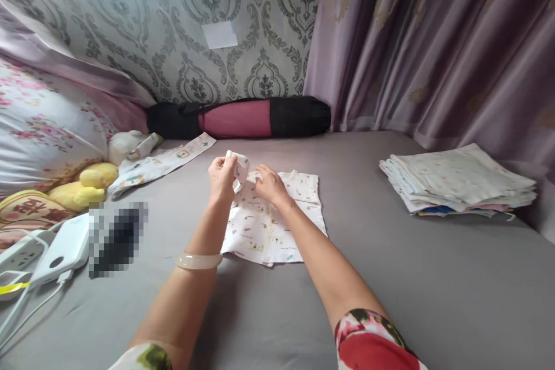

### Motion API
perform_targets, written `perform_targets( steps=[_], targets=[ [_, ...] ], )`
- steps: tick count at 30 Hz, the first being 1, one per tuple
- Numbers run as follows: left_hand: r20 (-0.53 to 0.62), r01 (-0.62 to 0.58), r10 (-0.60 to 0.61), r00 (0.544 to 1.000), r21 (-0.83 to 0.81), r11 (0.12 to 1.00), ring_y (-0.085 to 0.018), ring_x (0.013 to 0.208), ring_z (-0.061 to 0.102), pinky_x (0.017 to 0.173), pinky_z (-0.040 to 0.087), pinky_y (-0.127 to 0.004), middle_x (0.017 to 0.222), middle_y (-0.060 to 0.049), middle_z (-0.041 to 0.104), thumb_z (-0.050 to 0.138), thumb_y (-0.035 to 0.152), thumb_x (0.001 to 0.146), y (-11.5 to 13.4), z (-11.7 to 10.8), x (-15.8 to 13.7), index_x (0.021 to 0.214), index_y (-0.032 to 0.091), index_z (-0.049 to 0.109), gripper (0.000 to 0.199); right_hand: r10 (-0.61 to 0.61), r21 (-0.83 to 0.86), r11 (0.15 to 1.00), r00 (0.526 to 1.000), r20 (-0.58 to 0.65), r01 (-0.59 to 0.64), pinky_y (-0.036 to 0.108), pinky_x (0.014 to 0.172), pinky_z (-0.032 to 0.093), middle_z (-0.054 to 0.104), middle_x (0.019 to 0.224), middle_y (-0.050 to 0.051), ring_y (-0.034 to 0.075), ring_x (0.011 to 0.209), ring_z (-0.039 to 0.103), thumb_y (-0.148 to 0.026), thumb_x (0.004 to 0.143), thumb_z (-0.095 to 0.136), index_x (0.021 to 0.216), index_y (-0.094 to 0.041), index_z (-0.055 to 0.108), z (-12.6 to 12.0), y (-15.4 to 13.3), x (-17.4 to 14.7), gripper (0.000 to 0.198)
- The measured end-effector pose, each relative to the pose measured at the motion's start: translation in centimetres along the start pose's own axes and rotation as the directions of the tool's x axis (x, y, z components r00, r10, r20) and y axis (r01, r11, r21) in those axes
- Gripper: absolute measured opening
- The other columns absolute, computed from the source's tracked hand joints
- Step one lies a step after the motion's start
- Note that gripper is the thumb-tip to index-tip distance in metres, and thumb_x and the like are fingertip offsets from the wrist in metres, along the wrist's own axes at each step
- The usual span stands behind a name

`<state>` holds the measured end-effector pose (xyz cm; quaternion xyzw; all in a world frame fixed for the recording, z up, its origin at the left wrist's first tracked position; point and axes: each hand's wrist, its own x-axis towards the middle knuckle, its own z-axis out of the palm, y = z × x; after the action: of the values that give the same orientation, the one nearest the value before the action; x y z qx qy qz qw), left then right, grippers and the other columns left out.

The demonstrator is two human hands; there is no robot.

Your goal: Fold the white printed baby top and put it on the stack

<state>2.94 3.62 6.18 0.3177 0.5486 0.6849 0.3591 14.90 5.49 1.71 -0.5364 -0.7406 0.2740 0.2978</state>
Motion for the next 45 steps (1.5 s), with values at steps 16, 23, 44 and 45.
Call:
perform_targets(
  steps=[16, 23, 44, 45],
  targets=[
    [0.51, -0.23, -0.024, 0.86, 0.43, 0.873, -0.023, 0.11, 0.062, 0.094, 0.046, -0.035, 0.117, -0.011, 0.067, 0.028, 0.052, 0.1, -3.9, 1.3, -5.3, 0.114, 0.02, 0.058, 0.046, 0.518, 0.704, 0.529, 0.838, 0.174, -0.474, 0.04, 0.077, 0.059, 0.074, 0.087, 0.011, 0.021, 0.081, 0.071, -0.061, 0.099, 0.022, 0.11, -0.016, 0.064, -2.3, 2.8, -2.1, 0.063],
    [0.503, -0.426, 0.04, 0.863, 0.683, 0.593, -0.027, 0.131, 0.05, 0.114, 0.032, -0.044, 0.138, -0.019, 0.056, 0.03, 0.031, 0.1, -5.8, 0.3, -4.0, 0.135, 0.012, 0.046, 0.043, 0.5, 0.706, 0.614, 0.866, 0.0, -0.354, 0.033, 0.074, 0.058, 0.073, 0.084, 0.005, 0.019, 0.073, 0.069, -0.019, 0.078, 0.059, 0.101, -0.015, 0.067, -1.9, 3.4, -2.4, 0.024],
    [0.548, -0.537, -0.205, 0.811, 0.836, 0.114, -0.034, 0.15, 0.019, 0.118, 0.017, -0.061, 0.159, -0.021, 0.026, 0.022, 0.043, 0.099, -6.4, -0.8, -2.7, 0.147, 0.008, 0.037, 0.062, 0.253, -0.482, 0.814, 0.944, -0.211, -0.326, 0.039, 0.101, 0.039, 0.055, 0.135, 0.02, 0.029, 0.125, 0.051, -0.021, 0.098, 0.031, 0.135, -0.011, 0.051, -3.1, 2.0, -4.7, 0.043],
    [0.577, -0.569, -0.181, 0.796, 0.816, 0.099, -0.033, 0.149, 0.02, 0.118, 0.016, -0.061, 0.159, -0.021, 0.028, 0.024, 0.042, 0.099, -6.1, -0.7, -2.7, 0.146, 0.008, 0.039, 0.06, 0.184, -0.497, 0.83, 0.966, -0.183, -0.252, 0.04, 0.107, 0.034, 0.052, 0.14, 0.019, 0.029, 0.131, 0.046, -0.022, 0.099, 0.03, 0.138, -0.011, 0.049, -2.8, 2.0, -4.7, 0.045]
  ],
)
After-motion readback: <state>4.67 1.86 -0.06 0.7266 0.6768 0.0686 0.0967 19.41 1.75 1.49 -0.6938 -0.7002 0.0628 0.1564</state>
